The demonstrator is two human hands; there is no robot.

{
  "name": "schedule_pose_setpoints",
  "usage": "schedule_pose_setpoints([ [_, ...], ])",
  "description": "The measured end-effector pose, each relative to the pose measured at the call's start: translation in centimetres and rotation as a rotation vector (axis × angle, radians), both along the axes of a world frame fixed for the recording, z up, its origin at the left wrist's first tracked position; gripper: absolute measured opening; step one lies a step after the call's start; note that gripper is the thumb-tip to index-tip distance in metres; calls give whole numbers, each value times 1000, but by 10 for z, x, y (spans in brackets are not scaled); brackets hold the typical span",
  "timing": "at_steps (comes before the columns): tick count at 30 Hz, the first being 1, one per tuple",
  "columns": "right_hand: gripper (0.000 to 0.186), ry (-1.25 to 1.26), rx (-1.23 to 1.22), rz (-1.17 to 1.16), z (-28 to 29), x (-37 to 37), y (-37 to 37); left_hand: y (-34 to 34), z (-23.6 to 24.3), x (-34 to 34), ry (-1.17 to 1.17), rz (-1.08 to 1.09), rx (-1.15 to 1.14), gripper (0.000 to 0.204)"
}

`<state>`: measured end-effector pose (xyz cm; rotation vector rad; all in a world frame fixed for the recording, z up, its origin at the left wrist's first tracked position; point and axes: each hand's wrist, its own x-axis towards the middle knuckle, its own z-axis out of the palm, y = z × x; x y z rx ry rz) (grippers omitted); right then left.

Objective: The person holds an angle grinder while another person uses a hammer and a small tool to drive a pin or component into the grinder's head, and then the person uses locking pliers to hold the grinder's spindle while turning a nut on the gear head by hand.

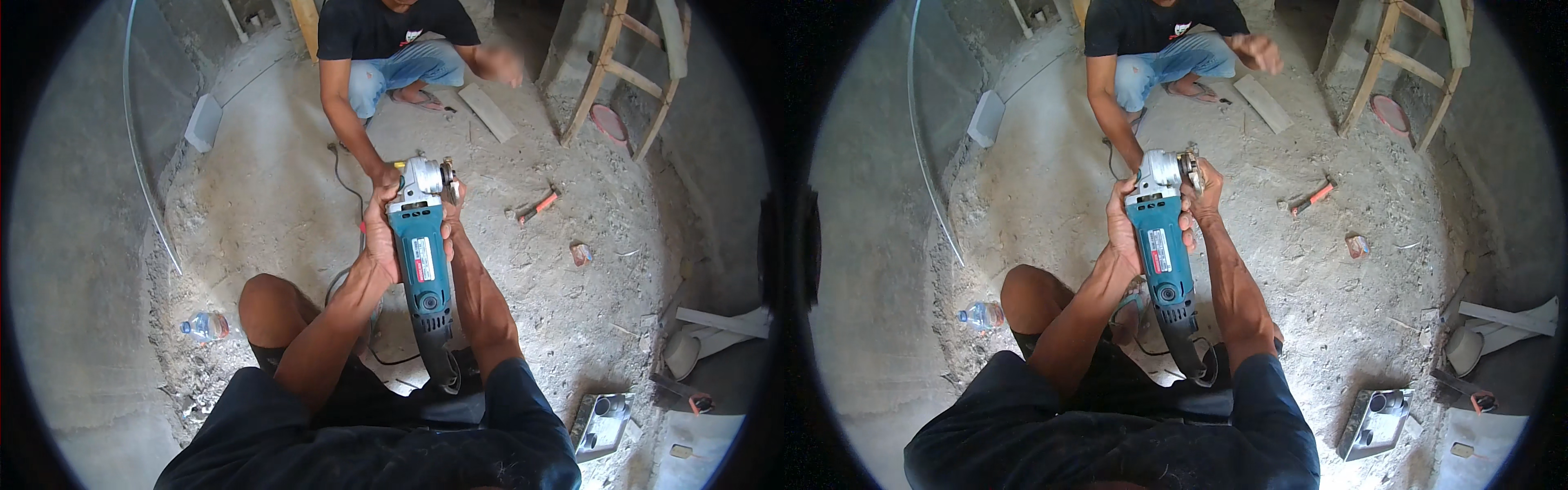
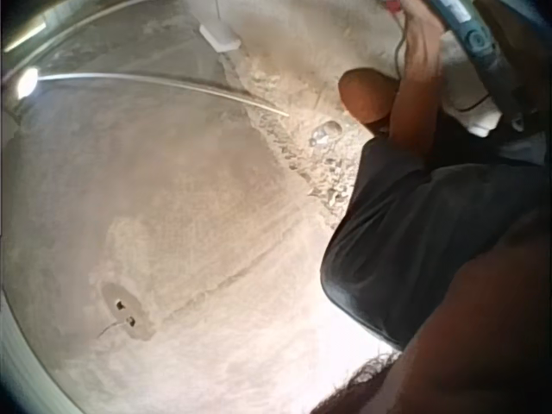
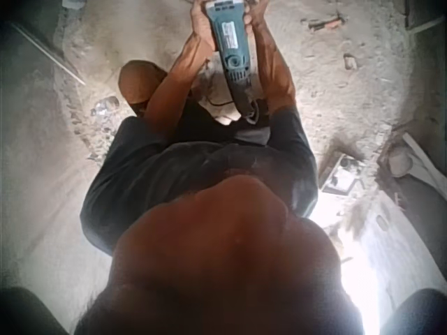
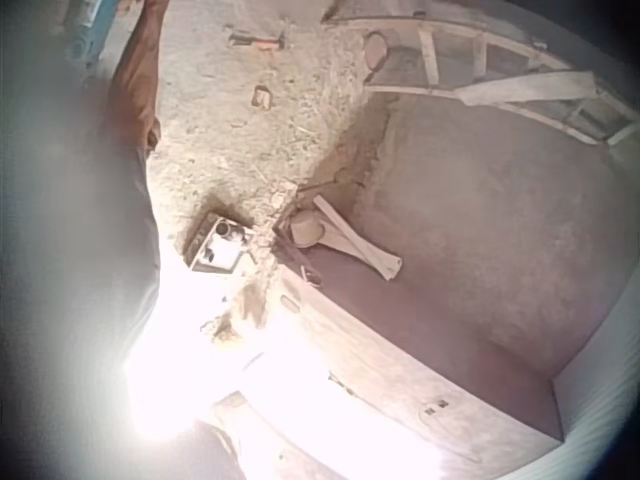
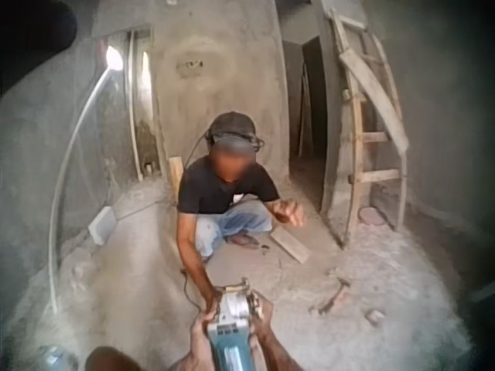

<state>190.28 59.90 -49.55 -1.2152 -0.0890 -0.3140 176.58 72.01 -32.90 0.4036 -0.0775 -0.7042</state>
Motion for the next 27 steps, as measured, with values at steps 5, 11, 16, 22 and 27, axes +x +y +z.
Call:
schedule_pose_setpoints([
  [5,20,-230,-261,14,11,-6,1,11,-5,4,1,14,-21,76],
  [11,24,-175,-376,75,-4,-3,-3,12,-10,8,25,-1,-12,78],
  [16,28,-135,-485,104,-28,0,-8,8,-15,7,37,37,-34,78],
  [22,33,-105,-645,159,-60,16,-17,4,-16,4,25,44,-18,75],
  [27,37,-28,-943,171,-69,19,-29,6,-19,0,39,65,-38,73],
])
